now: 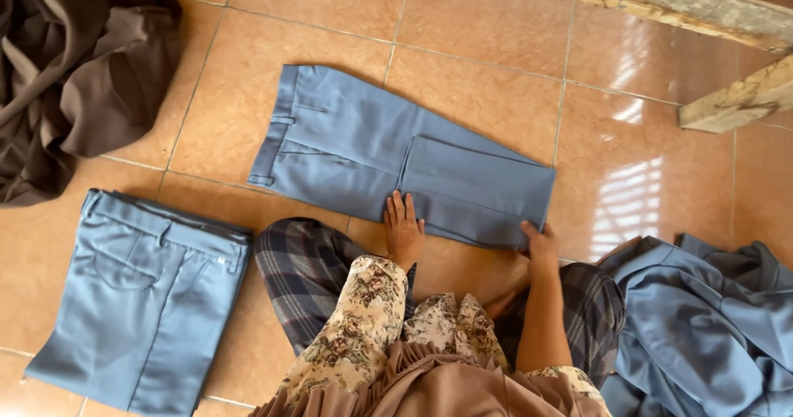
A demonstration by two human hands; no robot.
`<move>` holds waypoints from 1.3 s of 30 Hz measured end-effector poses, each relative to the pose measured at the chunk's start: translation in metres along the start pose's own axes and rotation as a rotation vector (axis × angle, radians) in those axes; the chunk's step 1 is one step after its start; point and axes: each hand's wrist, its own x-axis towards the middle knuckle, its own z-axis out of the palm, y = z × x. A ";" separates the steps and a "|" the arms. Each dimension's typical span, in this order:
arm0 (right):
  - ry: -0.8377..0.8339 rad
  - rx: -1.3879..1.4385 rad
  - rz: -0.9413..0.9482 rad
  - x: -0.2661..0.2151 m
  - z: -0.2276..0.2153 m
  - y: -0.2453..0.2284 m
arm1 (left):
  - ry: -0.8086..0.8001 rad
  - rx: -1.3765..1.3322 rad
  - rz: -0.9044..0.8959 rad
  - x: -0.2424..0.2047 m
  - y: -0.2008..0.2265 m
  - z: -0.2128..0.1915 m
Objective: Folding blue trousers into neat rectangles and stacking them on the floor.
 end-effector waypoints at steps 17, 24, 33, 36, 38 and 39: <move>-0.049 0.414 -0.428 -0.157 0.025 -0.181 | -0.918 -1.078 -0.172 -0.033 0.117 0.053; -0.628 -0.251 -0.530 -0.208 0.117 -0.133 | -0.474 -1.427 -1.101 0.056 -0.027 -0.079; 0.270 -1.010 -0.908 -0.146 0.096 -0.027 | -0.332 -0.511 -0.408 0.011 -0.059 -0.050; 0.151 -1.028 -0.898 -0.145 0.080 -0.007 | -0.205 -0.363 -0.318 0.004 -0.064 -0.040; 0.183 -1.015 -0.889 -0.122 0.087 0.007 | -0.167 -0.202 -0.251 0.013 -0.033 -0.087; 0.213 -1.003 -0.880 -0.111 0.089 0.015 | -0.129 -0.042 -0.184 0.016 -0.017 -0.110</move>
